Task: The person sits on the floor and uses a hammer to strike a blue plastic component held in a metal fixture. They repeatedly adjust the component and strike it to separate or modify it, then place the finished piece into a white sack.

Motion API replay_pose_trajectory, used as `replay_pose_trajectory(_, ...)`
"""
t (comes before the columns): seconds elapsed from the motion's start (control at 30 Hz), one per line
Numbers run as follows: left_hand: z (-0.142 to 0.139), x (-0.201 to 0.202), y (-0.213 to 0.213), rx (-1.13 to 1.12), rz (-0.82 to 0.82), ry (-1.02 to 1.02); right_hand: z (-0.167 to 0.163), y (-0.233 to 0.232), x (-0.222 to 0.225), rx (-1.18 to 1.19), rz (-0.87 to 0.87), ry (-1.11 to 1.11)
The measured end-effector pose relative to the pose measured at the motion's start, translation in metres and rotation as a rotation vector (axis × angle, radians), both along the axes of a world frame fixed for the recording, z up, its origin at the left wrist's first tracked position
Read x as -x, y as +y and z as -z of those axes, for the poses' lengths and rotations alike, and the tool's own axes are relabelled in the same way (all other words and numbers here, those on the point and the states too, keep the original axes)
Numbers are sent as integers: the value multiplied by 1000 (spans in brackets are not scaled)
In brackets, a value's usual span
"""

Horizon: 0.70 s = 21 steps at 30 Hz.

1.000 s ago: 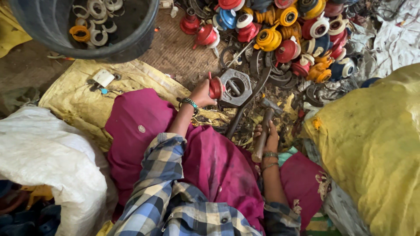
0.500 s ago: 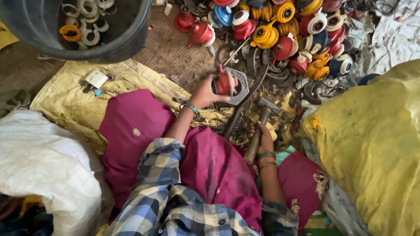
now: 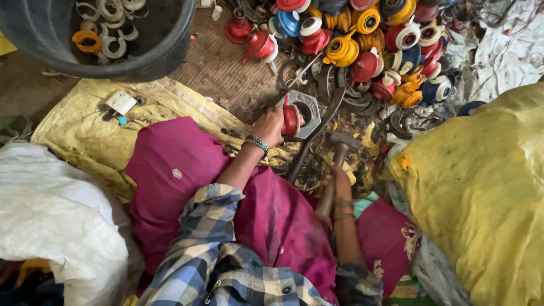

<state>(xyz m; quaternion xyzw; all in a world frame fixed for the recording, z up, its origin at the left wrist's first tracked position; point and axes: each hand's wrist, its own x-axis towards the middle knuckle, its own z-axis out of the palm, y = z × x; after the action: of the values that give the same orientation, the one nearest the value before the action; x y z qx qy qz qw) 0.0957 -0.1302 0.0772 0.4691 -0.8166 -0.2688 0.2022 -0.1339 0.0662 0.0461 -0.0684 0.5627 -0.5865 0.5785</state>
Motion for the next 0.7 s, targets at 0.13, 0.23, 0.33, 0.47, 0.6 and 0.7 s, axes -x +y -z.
replay_pose_trajectory(0.13, 3, -2, 0, -92, -6, 2, -31, 16, -33, 20, -173, 471)
replay_pose_trajectory(0.23, 6, -2, -1, -86, -22, -36, -78, 18, -61, 169, -245, 827)
replay_pose_trajectory(0.33, 6, 1, 0, -58, -24, -41, -120, 17, -82, 129, -243, 1172)
replay_pose_trajectory(0.47, 7, 4, 2, -30, -55, -42, -135, 6, -96, 62, -281, 1398)
replay_pose_trajectory(0.6, 5, 9, 0, -107, -90, -2, -112, -16, -101, -55, -511, 1368)
replay_pose_trajectory(0.7, 5, 12, -3, -135, -189, 60, -111, -22, -101, 132, -461, 1513)
